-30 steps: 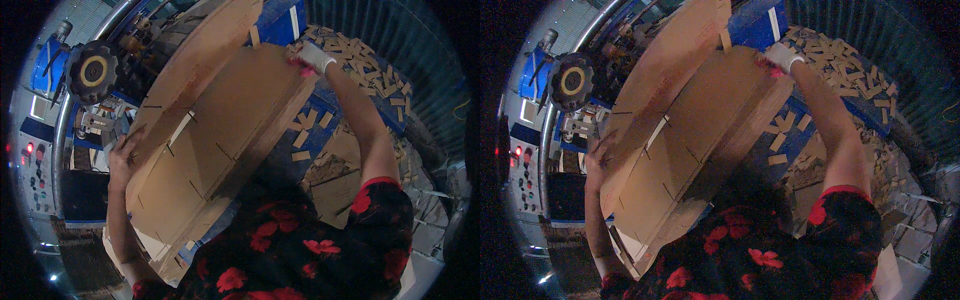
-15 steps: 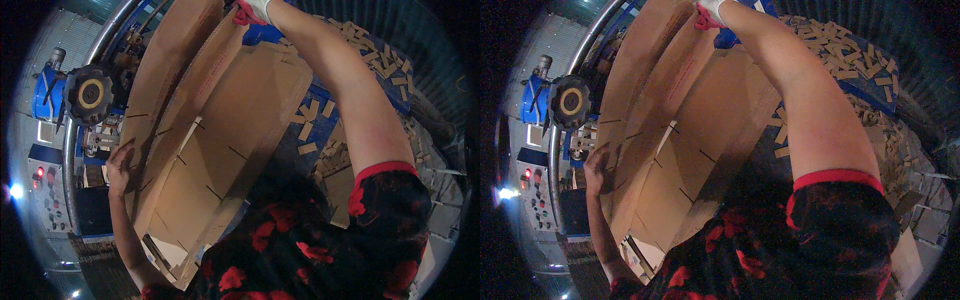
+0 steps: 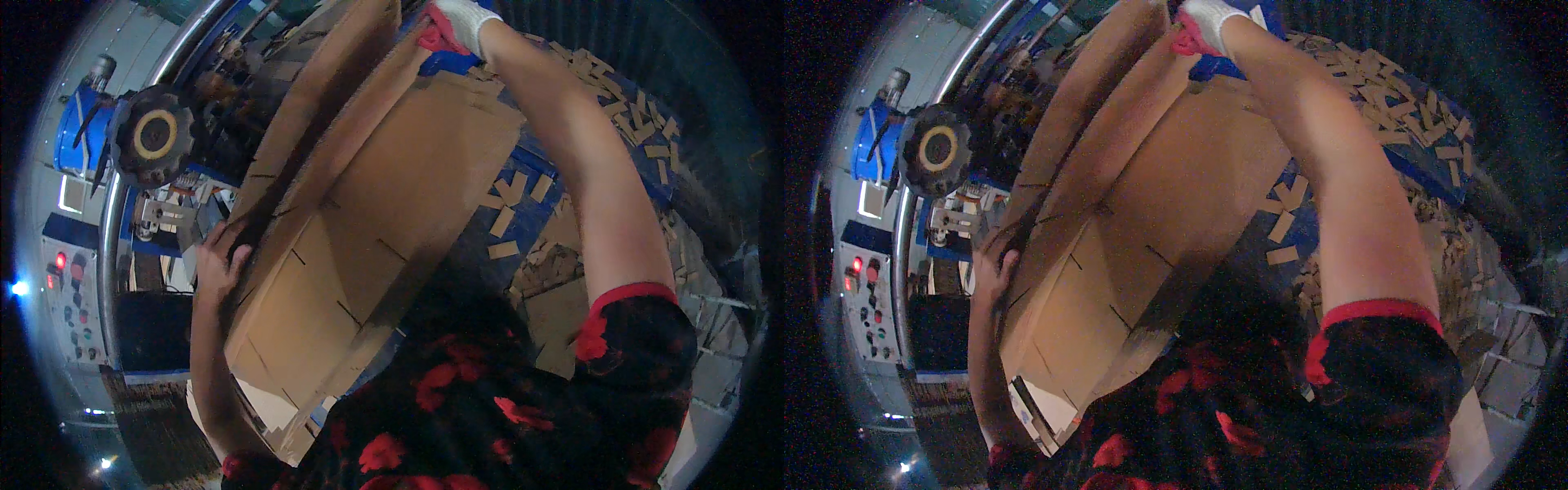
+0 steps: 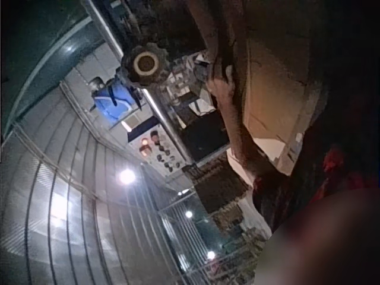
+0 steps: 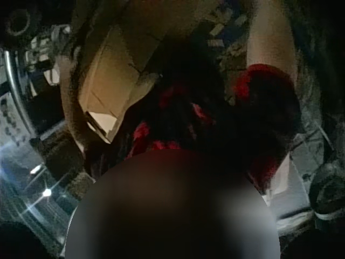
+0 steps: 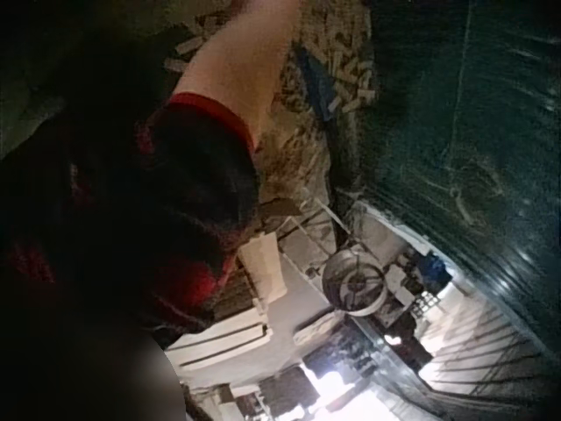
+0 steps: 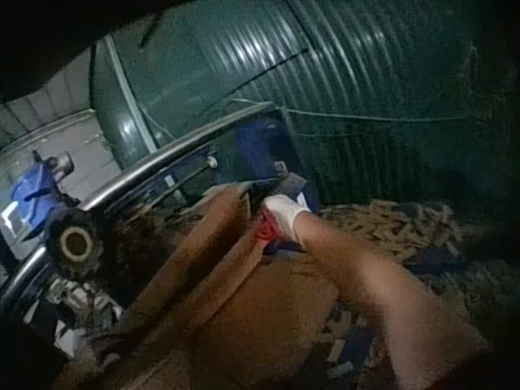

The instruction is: The person folds flat cardboard sheets into box shapes using a blue machine. They repeatedly place sheets onto the machine, fold the flaps, and remove the formed boxes, stacking them nearby.

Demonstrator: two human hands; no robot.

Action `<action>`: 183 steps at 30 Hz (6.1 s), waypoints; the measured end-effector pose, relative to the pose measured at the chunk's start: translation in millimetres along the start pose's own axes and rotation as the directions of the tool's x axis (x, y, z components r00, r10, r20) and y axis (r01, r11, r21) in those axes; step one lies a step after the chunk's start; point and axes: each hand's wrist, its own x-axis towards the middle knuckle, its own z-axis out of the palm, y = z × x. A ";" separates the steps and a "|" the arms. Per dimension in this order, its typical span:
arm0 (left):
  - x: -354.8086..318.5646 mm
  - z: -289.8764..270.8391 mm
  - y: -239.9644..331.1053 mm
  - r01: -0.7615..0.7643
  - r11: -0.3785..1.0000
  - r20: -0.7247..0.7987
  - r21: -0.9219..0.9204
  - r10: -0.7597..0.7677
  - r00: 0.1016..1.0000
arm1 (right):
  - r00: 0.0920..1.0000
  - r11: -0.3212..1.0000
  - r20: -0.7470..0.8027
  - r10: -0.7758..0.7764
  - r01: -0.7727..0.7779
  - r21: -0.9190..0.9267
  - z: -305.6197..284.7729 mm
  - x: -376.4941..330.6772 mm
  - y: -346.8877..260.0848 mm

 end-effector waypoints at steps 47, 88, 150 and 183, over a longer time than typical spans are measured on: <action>0.8 6.1 -7.8 0.040 0.963 -0.178 0.265 0.008 0.984 | 0.994 0.841 0.114 0.002 0.060 -0.537 -62.1 -172.8 -3.7; -14.0 18.3 -13.6 -0.054 0.883 -0.114 0.466 0.121 0.986 | 0.979 0.797 0.169 0.117 0.009 -0.604 -46.9 -159.6 -13.8; 6.8 24.9 -13.7 -0.006 0.959 0.003 0.283 0.006 1.000 | 0.288 -0.579 0.940 -0.184 0.741 -0.340 155.7 -161.9 59.5; -14.2 32.2 -16.9 0.231 0.973 0.175 -0.008 -0.226 0.958 | 0.450 -0.354 0.883 -0.131 0.811 -0.466 135.4 -191.4 53.6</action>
